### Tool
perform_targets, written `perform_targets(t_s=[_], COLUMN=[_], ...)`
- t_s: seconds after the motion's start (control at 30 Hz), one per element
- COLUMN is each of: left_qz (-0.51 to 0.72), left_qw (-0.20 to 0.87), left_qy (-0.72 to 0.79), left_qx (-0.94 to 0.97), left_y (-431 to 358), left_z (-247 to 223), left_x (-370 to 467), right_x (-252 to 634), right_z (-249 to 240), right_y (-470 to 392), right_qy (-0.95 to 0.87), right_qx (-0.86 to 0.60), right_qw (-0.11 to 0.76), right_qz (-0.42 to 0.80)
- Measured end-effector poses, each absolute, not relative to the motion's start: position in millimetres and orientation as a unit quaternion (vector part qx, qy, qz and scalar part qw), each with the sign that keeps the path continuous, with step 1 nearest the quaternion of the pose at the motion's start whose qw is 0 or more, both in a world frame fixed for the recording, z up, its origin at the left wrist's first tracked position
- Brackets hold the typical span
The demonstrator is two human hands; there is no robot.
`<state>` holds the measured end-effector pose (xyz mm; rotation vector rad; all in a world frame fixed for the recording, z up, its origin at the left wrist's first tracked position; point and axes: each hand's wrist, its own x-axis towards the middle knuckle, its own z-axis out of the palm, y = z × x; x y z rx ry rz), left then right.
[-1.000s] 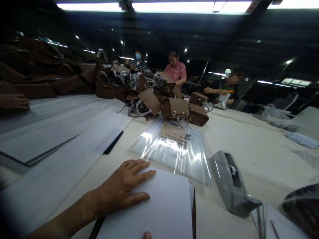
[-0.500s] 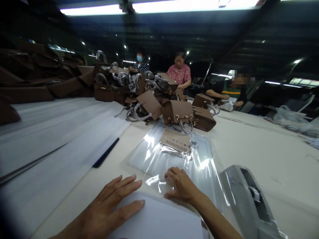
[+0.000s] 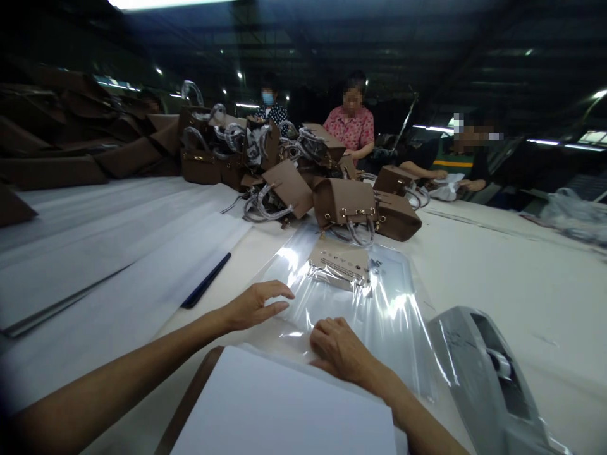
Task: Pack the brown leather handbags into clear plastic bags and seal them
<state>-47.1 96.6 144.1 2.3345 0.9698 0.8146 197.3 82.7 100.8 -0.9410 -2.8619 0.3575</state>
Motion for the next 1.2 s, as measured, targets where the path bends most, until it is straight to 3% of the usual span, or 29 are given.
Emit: perform_targets(t_s=[0.13,0.27,0.37,0.5,0.67,0.8,0.93,1.03,1.1,1.2], left_qz=[0.245,0.138,0.127,0.152,0.194,0.209,0.208,0.174,0.146,0.127], left_qw=[0.234,0.104,0.061,0.075,0.126,0.171,0.215,0.192,0.153,0.104], left_qy=[0.308,0.259,0.278,0.295,0.314,0.332,0.334,0.355,0.381,0.442], left_qx=[0.889,0.95,0.95,0.94,0.921,0.904,0.894,0.898,0.9,0.882], left_y=[101.1,101.6,101.7,98.9,102.0,112.7,113.3,106.6,103.9,107.5], left_z=[127.8,112.2,104.6,108.0,128.3,147.8,166.8,176.1,177.4,171.8], left_x=[-41.3,-39.3,-37.8,-36.9,-41.3,-44.0,-37.2,-22.2,-12.4,-11.0], right_x=[197.9,200.3,198.2,195.4,202.7,207.1,202.9,196.3,193.6,198.9], right_z=[92.7,94.6,94.0,101.9,142.3,167.4,168.8,166.7,167.7,170.0], right_y=[83.8,85.0,85.1,87.3,94.2,97.1,96.1,95.1,93.7,88.4], right_qy=[-0.94,-0.934,-0.931,-0.917,-0.862,-0.825,-0.793,-0.777,-0.796,-0.845], right_qx=[-0.32,-0.32,-0.322,-0.341,-0.391,-0.447,-0.47,-0.458,-0.444,-0.434], right_qw=[0.065,0.072,0.072,0.092,0.145,0.172,0.188,0.208,0.216,0.24], right_qz=[0.098,0.141,0.158,0.185,0.289,0.299,0.34,0.379,0.351,0.2])
